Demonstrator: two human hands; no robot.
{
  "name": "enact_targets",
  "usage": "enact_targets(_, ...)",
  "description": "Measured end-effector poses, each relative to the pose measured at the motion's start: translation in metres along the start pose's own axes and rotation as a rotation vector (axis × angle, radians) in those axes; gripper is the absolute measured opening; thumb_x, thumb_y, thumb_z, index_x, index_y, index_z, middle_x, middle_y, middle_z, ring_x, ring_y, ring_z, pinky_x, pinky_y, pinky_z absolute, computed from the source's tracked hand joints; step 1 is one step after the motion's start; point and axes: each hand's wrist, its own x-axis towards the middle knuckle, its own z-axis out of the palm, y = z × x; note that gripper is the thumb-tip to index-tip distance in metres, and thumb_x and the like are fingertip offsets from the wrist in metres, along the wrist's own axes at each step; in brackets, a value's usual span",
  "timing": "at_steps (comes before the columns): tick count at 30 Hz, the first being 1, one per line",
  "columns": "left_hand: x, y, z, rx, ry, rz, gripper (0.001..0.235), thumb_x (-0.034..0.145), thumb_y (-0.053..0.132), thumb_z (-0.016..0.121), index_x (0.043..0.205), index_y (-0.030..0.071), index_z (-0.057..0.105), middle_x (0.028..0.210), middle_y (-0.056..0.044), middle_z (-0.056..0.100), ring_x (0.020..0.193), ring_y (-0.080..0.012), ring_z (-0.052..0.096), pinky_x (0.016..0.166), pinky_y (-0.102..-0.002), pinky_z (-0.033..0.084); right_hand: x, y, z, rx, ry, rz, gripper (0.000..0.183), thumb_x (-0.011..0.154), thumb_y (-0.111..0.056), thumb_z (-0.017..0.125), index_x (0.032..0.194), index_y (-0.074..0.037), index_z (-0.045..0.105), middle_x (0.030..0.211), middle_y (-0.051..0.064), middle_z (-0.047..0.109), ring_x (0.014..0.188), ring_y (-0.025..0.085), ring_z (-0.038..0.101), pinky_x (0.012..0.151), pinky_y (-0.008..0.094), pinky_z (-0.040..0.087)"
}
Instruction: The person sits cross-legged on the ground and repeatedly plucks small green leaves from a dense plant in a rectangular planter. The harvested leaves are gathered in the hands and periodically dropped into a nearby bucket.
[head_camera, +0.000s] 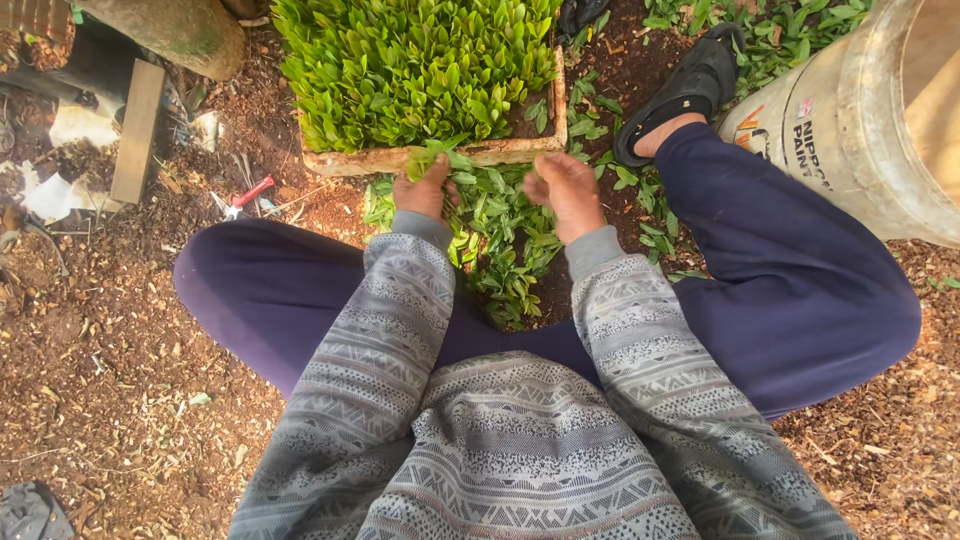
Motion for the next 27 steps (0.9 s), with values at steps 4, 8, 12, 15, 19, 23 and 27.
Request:
enact_targets(4,0.009,-0.004,0.002,0.201,-0.177,0.140,0.019,0.087,0.010,0.079,0.100,0.003,0.067,0.078,-0.006,0.071,0.050,-0.0125,0.058,0.041,-0.027,0.047,-0.004,-0.016,0.003,-0.661,-0.023,-0.408,0.034,0.092,-0.021,0.080,0.111,0.004,0.066,0.104,0.015,0.068,0.090,0.025,0.065,0.082,0.038,0.061)
enact_targets(8,0.012,-0.018,0.001,0.293,-0.187,0.110,0.039,0.083,0.008,0.083,0.112,0.002,0.058,0.080,-0.007,0.075,0.052,-0.0122,0.062,0.044,-0.025,0.048,-0.009,-0.006,0.025,-0.595,-0.308,-0.513,0.037,0.087,-0.015,0.082,0.118,-0.003,0.067,0.103,0.007,0.071,0.091,0.017,0.068,0.079,0.031,0.058)
enact_targets(12,0.005,-0.017,0.004,0.369,-0.100,-0.039,0.063,0.079,0.013,0.087,0.124,0.008,0.044,0.070,-0.009,0.070,0.049,-0.0138,0.059,0.039,-0.026,0.046,-0.009,0.006,0.035,-0.409,-0.244,-0.286,0.013,0.090,-0.008,0.078,0.102,-0.005,0.073,0.095,0.006,0.074,0.085,0.015,0.068,0.077,0.030,0.058)
enact_targets(15,-0.008,-0.008,0.010,0.321,-0.048,-0.157,0.055,0.084,0.024,0.085,0.118,-0.009,0.057,0.064,-0.007,0.063,0.045,-0.0146,0.055,0.037,-0.027,0.047,-0.010,0.007,0.032,-0.098,-0.278,-0.280,0.011,0.091,-0.001,0.074,0.102,-0.005,0.072,0.099,0.005,0.073,0.089,0.013,0.068,0.081,0.030,0.059)
enact_targets(19,-0.017,0.005,0.025,0.349,-0.016,-0.160,0.034,0.087,0.024,0.074,0.107,0.000,0.060,0.062,-0.007,0.061,0.044,-0.0166,0.056,0.037,-0.030,0.049,-0.012,-0.002,0.021,0.101,-0.416,-0.276,0.012,0.092,0.003,0.069,0.100,-0.006,0.072,0.107,0.004,0.073,0.094,0.012,0.067,0.086,0.030,0.059)
enact_targets(23,-0.009,0.017,0.016,0.249,0.077,-0.191,0.026,0.090,0.024,0.071,0.100,0.001,0.068,0.067,-0.006,0.066,0.049,-0.0137,0.060,0.042,-0.029,0.053,-0.007,-0.022,-0.015,0.087,-0.335,-0.262,0.012,0.093,0.000,0.067,0.095,-0.010,0.072,0.105,0.005,0.076,0.096,0.015,0.072,0.088,0.034,0.063)
enact_targets(27,-0.001,0.013,0.012,0.099,0.125,-0.196,0.021,0.092,0.018,0.074,0.099,0.001,0.064,0.076,-0.008,0.071,0.054,-0.0141,0.066,0.041,-0.031,0.050,0.001,-0.046,-0.062,-0.451,-0.045,-0.316,0.006,0.098,-0.013,0.076,0.097,-0.008,0.072,0.098,0.008,0.076,0.087,0.018,0.069,0.081,0.035,0.058)
